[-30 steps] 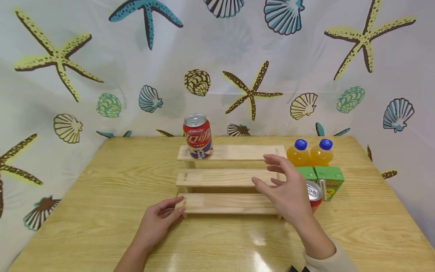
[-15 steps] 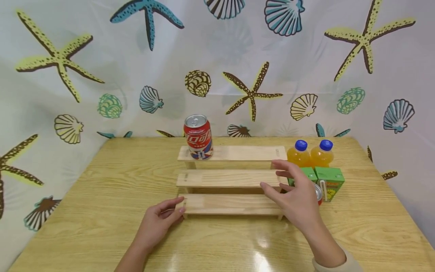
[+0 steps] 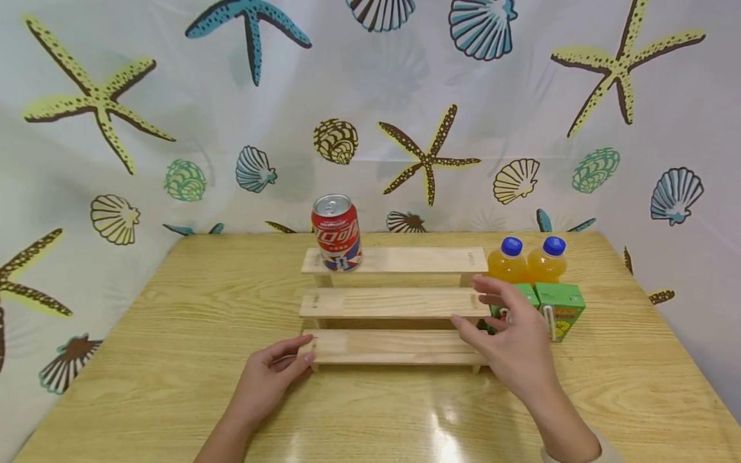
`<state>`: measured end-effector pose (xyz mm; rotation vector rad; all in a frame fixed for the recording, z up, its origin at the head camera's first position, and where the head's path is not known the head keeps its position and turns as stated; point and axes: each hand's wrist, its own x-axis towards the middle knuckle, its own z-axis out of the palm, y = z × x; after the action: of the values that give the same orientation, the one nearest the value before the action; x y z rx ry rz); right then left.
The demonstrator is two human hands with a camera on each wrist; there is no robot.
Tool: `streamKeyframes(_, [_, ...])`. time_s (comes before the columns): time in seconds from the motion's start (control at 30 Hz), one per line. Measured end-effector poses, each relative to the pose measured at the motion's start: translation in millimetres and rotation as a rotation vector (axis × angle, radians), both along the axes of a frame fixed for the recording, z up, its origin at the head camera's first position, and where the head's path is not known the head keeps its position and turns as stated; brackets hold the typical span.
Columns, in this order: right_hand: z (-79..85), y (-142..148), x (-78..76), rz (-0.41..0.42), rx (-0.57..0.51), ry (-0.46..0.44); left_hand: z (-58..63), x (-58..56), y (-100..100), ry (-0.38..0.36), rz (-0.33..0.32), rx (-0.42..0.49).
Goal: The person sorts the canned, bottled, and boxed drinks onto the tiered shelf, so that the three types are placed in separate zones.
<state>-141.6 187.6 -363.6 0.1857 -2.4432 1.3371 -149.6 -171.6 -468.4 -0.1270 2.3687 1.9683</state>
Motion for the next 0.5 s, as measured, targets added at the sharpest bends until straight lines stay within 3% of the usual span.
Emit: streamKeyframes(0.5, [-4.0, 13, 7.9, -0.052, 0.023, -0.011, -0.6, -0.8, 1, -0.014, 0.016, -0.026])
